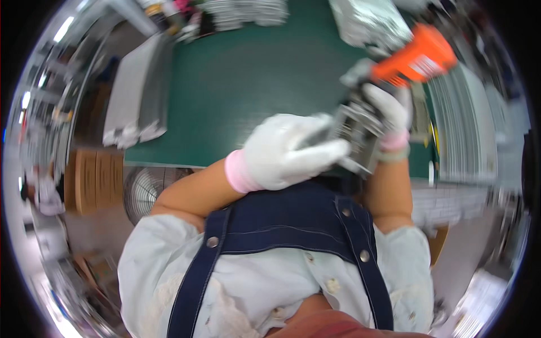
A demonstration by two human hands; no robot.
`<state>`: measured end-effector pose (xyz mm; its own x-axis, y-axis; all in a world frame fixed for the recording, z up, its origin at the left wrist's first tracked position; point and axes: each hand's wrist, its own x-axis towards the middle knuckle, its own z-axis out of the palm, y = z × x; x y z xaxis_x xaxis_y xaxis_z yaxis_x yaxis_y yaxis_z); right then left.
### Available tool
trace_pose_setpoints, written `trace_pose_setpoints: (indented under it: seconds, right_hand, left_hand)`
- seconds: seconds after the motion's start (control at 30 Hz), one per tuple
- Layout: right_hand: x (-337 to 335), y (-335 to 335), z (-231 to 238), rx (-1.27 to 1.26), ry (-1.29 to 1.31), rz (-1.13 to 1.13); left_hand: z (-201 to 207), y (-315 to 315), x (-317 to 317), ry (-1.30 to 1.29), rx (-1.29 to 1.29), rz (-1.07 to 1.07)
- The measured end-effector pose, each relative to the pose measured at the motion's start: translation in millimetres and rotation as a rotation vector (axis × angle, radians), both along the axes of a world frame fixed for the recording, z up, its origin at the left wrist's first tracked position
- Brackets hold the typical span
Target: The person assembles air filters by placing a mesh sheet on a table, positioning a plastic frame over it, and securing the assembly with a handheld stapling tool. The process is repeated for multiple units, with the person handling mesh, frames, and the stapler to create finished filter products.
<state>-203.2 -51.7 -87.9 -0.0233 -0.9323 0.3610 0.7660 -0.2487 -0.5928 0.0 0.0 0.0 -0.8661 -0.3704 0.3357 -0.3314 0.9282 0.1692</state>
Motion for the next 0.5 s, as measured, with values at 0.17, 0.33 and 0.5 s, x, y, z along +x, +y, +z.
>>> trace_pose_setpoints:
  seconds: [0.17, 0.33, 0.5]
  right_hand:
    - [-77.8, -29.4, -54.1, 0.004, -0.245, -0.130]
    - [-281.1, -82.3, 123.0, -0.347, 0.889, -0.552]
    - [-292.0, -96.0, 154.3, -0.479, 1.306, -0.956]
  left_hand:
    - [125.5, -23.1, 15.5, -0.404, -0.471, 0.574]
    - [3.4, -48.1, 281.0, -0.002, -0.267, 1.582]
    - [-52.8, -38.7, 381.6, -0.212, 0.422, 1.638]
